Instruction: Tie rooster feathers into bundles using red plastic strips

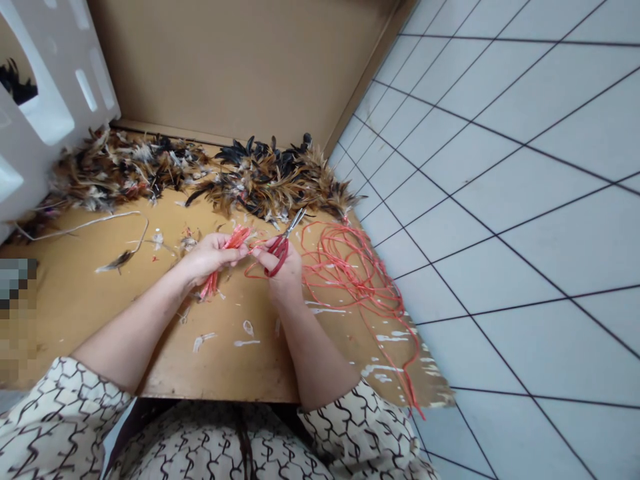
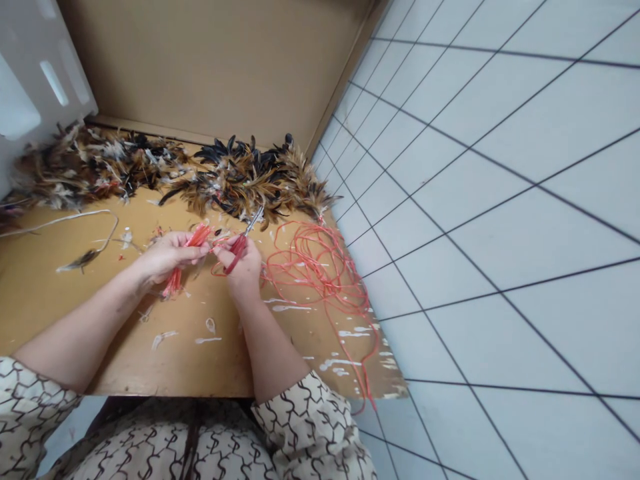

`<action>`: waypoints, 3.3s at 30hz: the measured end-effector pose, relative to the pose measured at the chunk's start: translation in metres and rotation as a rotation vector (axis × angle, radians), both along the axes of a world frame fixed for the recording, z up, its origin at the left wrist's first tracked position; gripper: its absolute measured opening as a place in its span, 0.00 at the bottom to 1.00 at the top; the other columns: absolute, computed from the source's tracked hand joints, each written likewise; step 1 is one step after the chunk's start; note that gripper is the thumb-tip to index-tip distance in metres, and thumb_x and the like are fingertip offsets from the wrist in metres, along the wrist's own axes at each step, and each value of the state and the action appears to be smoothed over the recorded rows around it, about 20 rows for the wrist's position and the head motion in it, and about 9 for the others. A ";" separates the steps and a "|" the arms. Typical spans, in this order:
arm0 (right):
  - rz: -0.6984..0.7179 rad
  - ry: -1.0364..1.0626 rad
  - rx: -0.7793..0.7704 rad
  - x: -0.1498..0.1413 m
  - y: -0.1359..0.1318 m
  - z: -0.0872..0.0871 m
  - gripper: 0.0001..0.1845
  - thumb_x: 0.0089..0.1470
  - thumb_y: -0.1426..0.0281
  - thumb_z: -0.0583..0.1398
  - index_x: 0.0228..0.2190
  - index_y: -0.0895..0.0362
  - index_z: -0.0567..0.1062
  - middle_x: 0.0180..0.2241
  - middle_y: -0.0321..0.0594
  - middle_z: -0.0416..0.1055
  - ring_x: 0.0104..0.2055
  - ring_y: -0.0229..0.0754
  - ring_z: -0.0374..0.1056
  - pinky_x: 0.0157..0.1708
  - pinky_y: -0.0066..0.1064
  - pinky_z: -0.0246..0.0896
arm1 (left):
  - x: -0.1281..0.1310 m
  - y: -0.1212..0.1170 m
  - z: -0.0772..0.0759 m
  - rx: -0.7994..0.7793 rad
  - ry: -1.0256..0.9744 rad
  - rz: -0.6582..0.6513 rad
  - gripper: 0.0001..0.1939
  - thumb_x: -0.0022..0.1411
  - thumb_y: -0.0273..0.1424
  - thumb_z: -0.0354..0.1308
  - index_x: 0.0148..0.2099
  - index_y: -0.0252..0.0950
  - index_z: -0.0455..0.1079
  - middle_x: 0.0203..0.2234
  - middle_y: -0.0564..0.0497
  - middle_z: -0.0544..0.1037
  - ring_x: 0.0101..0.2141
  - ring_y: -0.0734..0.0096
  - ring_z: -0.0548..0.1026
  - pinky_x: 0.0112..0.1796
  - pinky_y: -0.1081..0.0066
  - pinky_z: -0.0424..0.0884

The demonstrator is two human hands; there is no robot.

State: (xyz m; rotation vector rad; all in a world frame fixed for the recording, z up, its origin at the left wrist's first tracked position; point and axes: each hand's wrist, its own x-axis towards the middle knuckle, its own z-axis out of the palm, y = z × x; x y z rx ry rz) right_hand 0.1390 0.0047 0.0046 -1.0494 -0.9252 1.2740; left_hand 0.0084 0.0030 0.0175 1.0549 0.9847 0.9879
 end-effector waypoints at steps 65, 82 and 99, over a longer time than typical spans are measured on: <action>0.063 -0.188 0.134 0.004 0.012 0.005 0.12 0.33 0.70 0.60 0.23 0.54 0.61 0.19 0.26 0.62 0.22 0.32 0.60 0.29 0.28 0.59 | 0.000 -0.001 0.001 -0.093 -0.060 -0.006 0.06 0.51 0.24 0.59 0.24 0.29 0.72 0.11 0.54 0.69 0.10 0.86 0.57 0.12 0.82 0.49; -0.208 -1.179 -0.053 0.051 0.032 0.014 0.09 0.44 0.64 0.57 0.28 0.56 0.69 0.27 0.39 0.72 0.29 0.41 0.66 0.29 0.29 0.57 | -0.006 0.011 0.003 -0.203 -0.186 0.317 0.13 0.58 0.19 0.49 0.23 0.27 0.70 0.14 0.48 0.73 0.14 0.80 0.69 0.19 0.81 0.65; 0.137 -1.748 -0.074 0.034 0.020 0.018 0.17 0.53 0.63 0.53 0.37 0.60 0.74 0.37 0.55 0.74 0.42 0.50 0.70 0.34 0.33 0.59 | -0.006 0.014 0.003 -0.280 -0.291 0.338 0.15 0.58 0.18 0.47 0.23 0.27 0.71 0.19 0.46 0.76 0.22 0.77 0.74 0.28 0.78 0.72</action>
